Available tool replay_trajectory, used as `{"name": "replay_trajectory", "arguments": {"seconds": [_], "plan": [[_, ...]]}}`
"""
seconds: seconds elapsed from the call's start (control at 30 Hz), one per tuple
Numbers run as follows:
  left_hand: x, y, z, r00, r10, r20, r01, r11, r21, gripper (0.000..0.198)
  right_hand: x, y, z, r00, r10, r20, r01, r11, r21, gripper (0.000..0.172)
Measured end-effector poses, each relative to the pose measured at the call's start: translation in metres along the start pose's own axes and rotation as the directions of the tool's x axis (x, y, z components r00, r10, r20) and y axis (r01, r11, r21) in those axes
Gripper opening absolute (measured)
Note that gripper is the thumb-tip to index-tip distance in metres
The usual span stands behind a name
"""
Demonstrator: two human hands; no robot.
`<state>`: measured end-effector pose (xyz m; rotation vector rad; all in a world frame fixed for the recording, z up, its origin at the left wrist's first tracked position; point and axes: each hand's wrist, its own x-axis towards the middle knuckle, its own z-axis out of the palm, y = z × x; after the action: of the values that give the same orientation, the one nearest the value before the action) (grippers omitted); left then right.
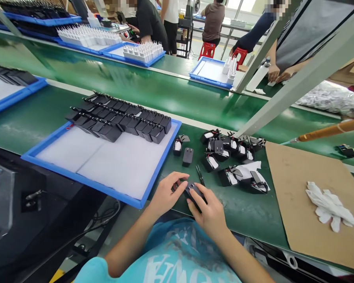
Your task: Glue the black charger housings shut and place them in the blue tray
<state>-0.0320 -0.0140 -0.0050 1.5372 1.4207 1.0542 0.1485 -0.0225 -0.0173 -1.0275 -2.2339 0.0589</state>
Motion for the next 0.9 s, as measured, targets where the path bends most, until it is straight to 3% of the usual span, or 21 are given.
{"name": "replay_trajectory", "arguments": {"seconds": [0.07, 0.23, 0.3, 0.37, 0.5, 0.63, 0.77, 0.9], "plan": [[0.000, -0.003, 0.003, 0.999, 0.011, -0.036, -0.013, 0.998, -0.054, 0.024, 0.002, -0.001, -0.004, 1.000, -0.002, -0.006, 0.002, 0.999, 0.040, 0.031], [-0.005, -0.017, 0.005, 0.954, -0.046, -0.298, -0.062, 0.937, -0.343, 0.028, 0.010, -0.003, -0.013, 0.990, -0.037, -0.134, 0.053, 0.991, 0.122, 0.041], [-0.007, -0.021, 0.005, 0.934, -0.028, -0.356, -0.124, 0.909, -0.397, 0.026, 0.012, -0.004, -0.010, 0.994, -0.058, -0.094, 0.067, 0.993, 0.096, 0.036], [-0.009, -0.022, 0.006, 0.928, -0.003, -0.373, -0.160, 0.900, -0.405, 0.024, 0.012, -0.005, -0.007, 0.998, -0.064, -0.015, 0.065, 0.995, 0.079, 0.031], [-0.008, -0.021, 0.007, 0.931, -0.003, -0.365, -0.160, 0.895, -0.416, 0.024, 0.009, -0.006, -0.008, 0.995, -0.013, -0.094, 0.024, 0.994, 0.108, 0.041], [-0.007, -0.020, 0.007, 0.934, -0.036, -0.355, -0.119, 0.906, -0.405, 0.025, 0.004, -0.006, -0.011, 1.000, -0.027, -0.004, 0.028, 0.989, 0.148, 0.040], [-0.007, -0.021, 0.007, 0.936, -0.035, -0.351, -0.122, 0.902, -0.413, 0.025, -0.003, -0.006, -0.008, 0.995, -0.043, -0.089, 0.057, 0.986, 0.159, 0.050], [-0.009, -0.022, 0.005, 0.924, 0.053, -0.380, -0.192, 0.922, -0.337, 0.029, -0.005, -0.003, -0.003, 0.999, 0.008, 0.040, -0.016, 0.978, 0.206, 0.037]]}}
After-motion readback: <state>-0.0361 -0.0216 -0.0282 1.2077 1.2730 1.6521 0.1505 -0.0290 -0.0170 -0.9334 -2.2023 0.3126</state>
